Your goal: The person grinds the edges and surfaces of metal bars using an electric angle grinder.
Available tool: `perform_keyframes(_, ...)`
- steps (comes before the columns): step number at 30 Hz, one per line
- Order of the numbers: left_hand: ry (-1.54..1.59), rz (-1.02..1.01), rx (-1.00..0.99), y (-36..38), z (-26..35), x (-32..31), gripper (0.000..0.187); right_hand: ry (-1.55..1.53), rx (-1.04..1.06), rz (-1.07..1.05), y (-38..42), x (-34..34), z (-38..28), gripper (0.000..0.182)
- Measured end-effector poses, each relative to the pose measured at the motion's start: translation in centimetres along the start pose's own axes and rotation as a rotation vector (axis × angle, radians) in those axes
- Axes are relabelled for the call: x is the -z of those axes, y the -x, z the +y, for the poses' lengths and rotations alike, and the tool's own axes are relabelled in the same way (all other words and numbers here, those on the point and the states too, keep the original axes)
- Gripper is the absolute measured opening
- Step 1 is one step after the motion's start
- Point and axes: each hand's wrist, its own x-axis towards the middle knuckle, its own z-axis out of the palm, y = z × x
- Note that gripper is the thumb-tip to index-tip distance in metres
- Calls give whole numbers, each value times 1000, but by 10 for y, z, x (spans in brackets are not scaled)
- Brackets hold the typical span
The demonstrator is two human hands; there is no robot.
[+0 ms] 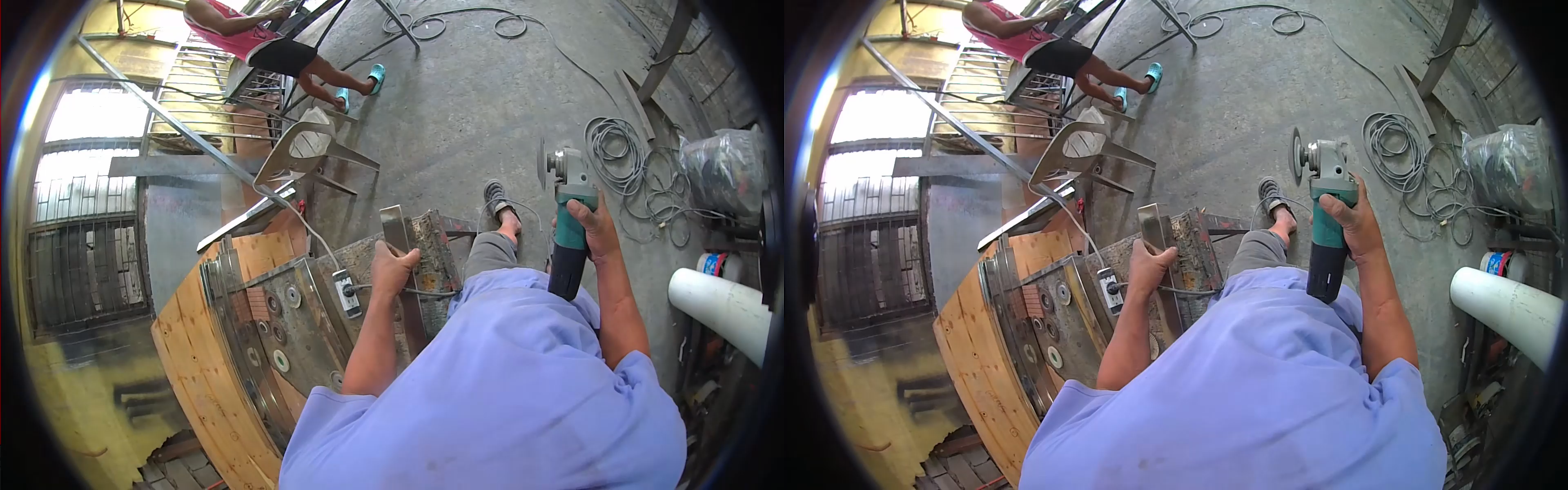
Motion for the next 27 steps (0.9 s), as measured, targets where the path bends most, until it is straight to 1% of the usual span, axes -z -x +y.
perform_keyframes(3, -174, 158, -121, -6, -11, -15, 90, 30, 19, -20, 1, -12, -4, 84)
perform_keyframes(6, -324, 132, -35, 1, -7, -24, 101, 86, 31, -71, -3, -14, -2, 89)
perform_keyframes(9, -365, 149, -71, 8, 0, -23, 94, 134, 25, -132, -8, -20, -2, 93)
perform_keyframes(10, -504, 302, -195, 20, 9, -22, 85, 170, 41, -142, -11, -23, 1, 94)
perform_keyframes(11, -432, 273, -301, 31, 18, -19, 82, 206, 59, -149, -14, -27, 0, 94)
perform_keyframes(12, -358, 243, -408, 40, 25, -17, 80, 260, -13, -160, -13, -36, -11, 100)
perform_keyframes(13, -280, 216, -512, 50, 33, -16, 77, 391, 56, -170, -17, -43, -14, 100)
perform_keyframes(15, 77, -293, -540, 70, 55, -20, 69, 654, 198, -214, -29, -63, -17, 102)
perform_keyframes(17, 538, -707, -505, 67, 65, -48, 69, 874, 180, -278, -29, -105, -40, 103)
perform_keyframes(19, 976, -934, -292, 44, 70, -89, 78, 1084, 144, -338, -32, -146, -52, 102)
perform_keyframes(21, 1323, -1051, -182, 25, 80, -107, 86, 1215, 191, -385, -33, -174, -48, 94)
perform_keyframes(23, 1594, -1045, -171, 11, 89, -113, 93, 1362, 211, -417, -39, -194, -43, 87)
perform_keyframes(24, 1642, -1085, -142, 7, 90, -110, 92, 1427, 155, -423, -45, -199, -42, 83)
perform_keyframes(27, 1738, -1059, -271, 0, 85, -104, 73, 1530, 219, -471, -53, -209, -36, 85)
